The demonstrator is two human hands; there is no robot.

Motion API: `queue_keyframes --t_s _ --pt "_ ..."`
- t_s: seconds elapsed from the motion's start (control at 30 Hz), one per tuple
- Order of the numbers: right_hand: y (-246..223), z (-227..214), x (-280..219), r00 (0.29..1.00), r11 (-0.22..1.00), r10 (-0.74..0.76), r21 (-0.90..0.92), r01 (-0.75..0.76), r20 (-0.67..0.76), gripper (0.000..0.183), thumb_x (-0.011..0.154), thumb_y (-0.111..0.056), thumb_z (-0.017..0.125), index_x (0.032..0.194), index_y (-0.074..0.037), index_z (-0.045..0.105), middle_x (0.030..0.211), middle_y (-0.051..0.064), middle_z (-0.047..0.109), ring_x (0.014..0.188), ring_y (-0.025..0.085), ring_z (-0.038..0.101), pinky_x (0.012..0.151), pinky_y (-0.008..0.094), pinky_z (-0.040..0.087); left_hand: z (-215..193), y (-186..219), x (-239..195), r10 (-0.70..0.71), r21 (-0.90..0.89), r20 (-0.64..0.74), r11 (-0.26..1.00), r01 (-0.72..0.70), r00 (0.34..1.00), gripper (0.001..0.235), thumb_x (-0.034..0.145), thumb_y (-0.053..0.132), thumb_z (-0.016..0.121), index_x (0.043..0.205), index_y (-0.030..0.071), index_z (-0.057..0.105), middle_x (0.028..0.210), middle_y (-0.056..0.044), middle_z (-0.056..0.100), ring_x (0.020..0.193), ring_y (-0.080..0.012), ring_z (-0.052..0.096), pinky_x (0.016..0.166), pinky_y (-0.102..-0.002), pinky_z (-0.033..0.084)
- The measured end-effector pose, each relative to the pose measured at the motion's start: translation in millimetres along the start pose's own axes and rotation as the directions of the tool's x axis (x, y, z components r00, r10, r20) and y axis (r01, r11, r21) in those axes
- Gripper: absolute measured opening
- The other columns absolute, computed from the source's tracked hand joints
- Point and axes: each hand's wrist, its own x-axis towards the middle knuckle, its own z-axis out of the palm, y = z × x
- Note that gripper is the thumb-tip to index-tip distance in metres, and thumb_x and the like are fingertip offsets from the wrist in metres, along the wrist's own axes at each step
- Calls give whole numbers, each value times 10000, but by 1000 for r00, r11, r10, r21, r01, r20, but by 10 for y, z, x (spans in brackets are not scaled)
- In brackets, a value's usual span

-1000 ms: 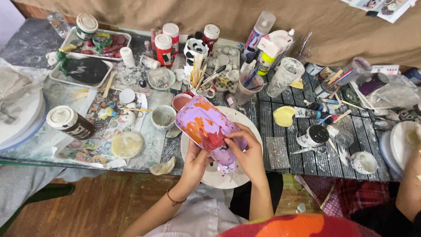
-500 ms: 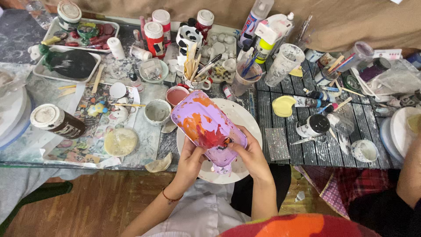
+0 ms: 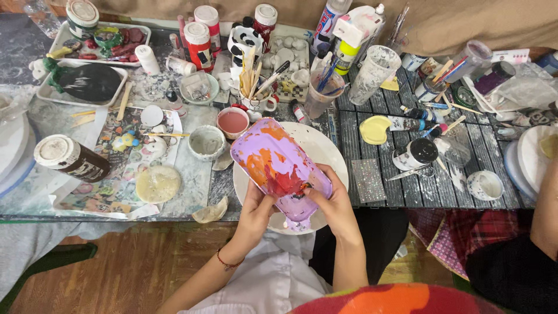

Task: The person scrapes dried paint from a purple plastic tray using their fingers and a small tool. They repeatedly lift and scrape the paint residue, occasionally dipping the tool into a water container to assist in removal.

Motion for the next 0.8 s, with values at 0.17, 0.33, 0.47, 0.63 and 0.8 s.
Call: queue_keyframes --t_s 0.17,0.33,0.47,0.63,0.8 --pt "-167 125 -92 904 839 -421 -413 355 -78 503 908 -72 732 1352 -78 495 1466 133 504 1374 247 499 1135 392 428 57 17 25 -6 -117 15 993 7 1000 567 1033 96 436 1576 108 273 1376 -122 562 1186 -241 632 889 -434 585" --pt "-450 227 -286 822 332 -528 -839 430 213 281 741 -203 857 993 -172 737 1456 109 502 1389 381 367 1155 485 315 98 -16 87 -59 -155 22 986 62 998 501 1095 275 403 1549 73 345 1359 -128 589 1170 -242 649 903 -430 576" --pt "-491 352 -283 843 289 -468 -855 431 267 254 719 -242 865 931 -152 757 1397 61 560 1370 359 409 1115 490 315 64 -45 67 -70 -90 13 993 70 997 513 1104 317 401 1554 74 373 1364 -107 592 1178 -185 633 935 -345 552" --pt "-440 390 -188 845 265 -454 -863 431 282 215 753 -222 846 907 -130 727 1333 41 609 1337 328 491 1099 473 365 33 -129 88 -66 14 -67 998 68 996 521 1091 340 415 1535 68 397 1244 -64 603 1008 -115 618 815 -272 539" --pt "-368 363 -78 815 175 -447 -858 483 368 190 750 -189 833 906 -137 736 1333 37 615 1288 317 525 1066 469 408 -20 -208 126 -105 76 -136 990 116 985 493 1113 360 434 1524 88 461 878 45 489 639 -15 349 523 -189 285"
